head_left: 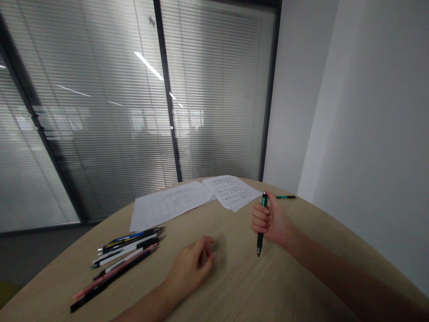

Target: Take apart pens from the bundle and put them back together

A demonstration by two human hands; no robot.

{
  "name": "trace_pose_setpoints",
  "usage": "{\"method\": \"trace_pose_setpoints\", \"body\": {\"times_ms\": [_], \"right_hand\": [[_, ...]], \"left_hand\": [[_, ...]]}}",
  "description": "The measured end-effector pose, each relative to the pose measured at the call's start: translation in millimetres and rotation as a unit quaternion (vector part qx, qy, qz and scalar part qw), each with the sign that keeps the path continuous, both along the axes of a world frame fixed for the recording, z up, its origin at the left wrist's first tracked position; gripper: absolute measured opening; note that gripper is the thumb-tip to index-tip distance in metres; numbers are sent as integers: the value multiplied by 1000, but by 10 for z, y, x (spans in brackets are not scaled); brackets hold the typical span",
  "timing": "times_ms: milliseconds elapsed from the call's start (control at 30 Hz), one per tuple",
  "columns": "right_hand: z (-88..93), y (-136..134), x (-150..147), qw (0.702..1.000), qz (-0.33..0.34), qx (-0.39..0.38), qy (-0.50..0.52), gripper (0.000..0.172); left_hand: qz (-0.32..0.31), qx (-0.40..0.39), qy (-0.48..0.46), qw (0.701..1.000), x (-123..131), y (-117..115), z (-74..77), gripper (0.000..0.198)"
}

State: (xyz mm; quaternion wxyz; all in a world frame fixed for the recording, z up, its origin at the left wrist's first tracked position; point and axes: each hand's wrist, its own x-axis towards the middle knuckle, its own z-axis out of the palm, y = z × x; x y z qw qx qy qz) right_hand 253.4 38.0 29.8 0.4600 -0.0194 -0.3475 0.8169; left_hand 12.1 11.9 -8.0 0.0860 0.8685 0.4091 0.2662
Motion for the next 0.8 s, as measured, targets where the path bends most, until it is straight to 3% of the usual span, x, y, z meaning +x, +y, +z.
{"method": "trace_pose_setpoints", "body": {"times_ms": [600,700,800], "right_hand": [[-55,9,-29,999,23,35,-12,51],[-54,2,-44,999,7,28,-35,54],[-38,8,-50,992,-49,38,-109,57]], "left_hand": [[-42,59,62,995,17,-17,-7,16],[-43,66,65,995,21,-22,-3,16],[-45,72,71,994,28,-27,2,16]]}}
